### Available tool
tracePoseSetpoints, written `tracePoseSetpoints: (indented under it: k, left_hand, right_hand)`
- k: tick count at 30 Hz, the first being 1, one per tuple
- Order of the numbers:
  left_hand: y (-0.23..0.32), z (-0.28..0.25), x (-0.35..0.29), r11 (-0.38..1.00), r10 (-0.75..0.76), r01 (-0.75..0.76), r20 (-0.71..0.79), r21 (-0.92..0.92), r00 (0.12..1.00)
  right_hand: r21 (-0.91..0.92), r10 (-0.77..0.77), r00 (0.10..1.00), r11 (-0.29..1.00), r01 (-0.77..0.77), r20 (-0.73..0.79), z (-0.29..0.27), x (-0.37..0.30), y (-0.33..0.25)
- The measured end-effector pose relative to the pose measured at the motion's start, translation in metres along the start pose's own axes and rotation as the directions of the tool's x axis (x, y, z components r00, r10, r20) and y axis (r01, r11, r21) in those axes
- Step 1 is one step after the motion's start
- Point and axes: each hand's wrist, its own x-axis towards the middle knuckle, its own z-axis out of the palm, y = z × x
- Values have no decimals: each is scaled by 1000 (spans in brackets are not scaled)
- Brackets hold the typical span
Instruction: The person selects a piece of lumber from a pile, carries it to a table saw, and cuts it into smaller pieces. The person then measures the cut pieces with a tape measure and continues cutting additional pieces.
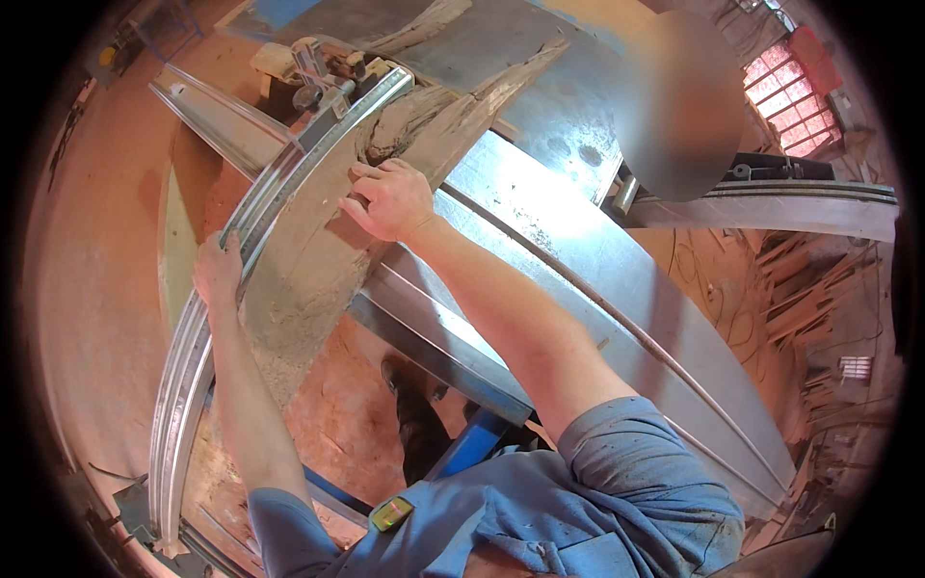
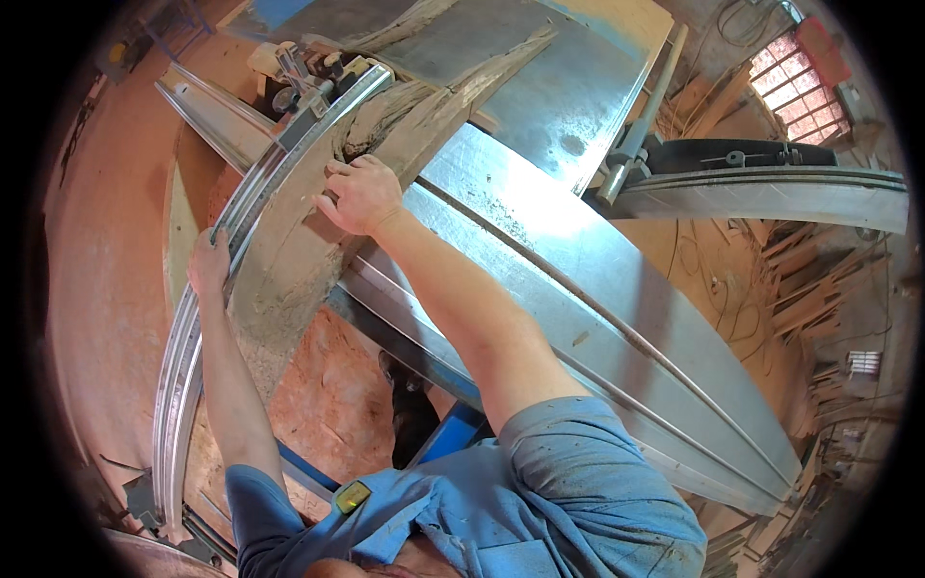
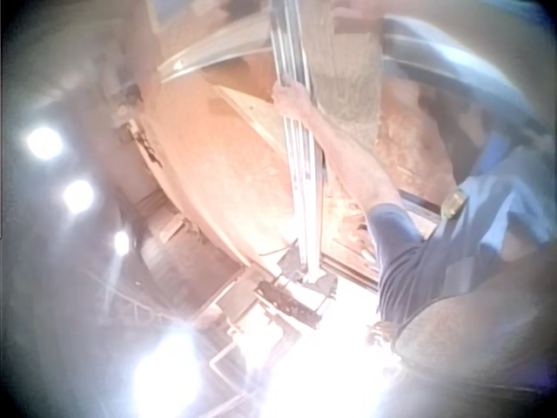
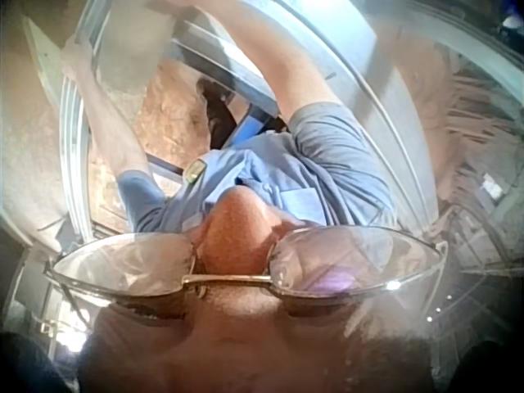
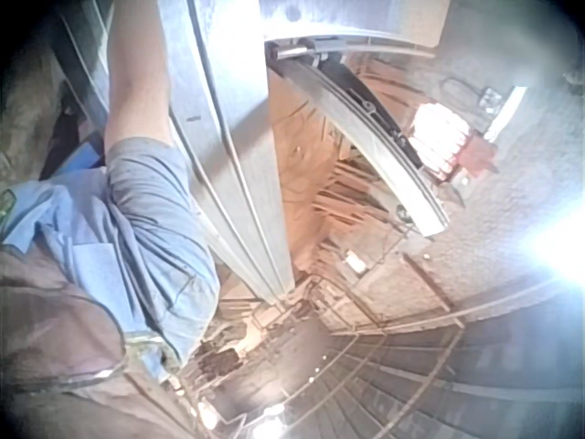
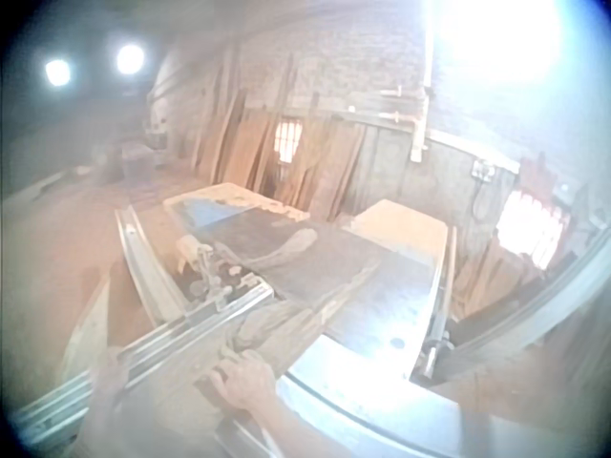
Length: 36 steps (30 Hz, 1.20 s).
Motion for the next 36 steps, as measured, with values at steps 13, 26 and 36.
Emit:
tracePoseSetpoints:
  k: [13,26,36]
  left_hand:
    - [9,5,-5,1000,20,-20,39,3,999]
    - [36,-5,-142,939,331,-337,-88,-64,940]
    - [44,-18,-148,932,357,-357,-4,-61,934]
  right_hand:
    - [59,13,999,998,-10,-53,-14,-9,7]
    - [-105,54,991,994,-41,123,-46,-26,9]
    - [80,71,997,994,-69,-25,-50,-28,21]
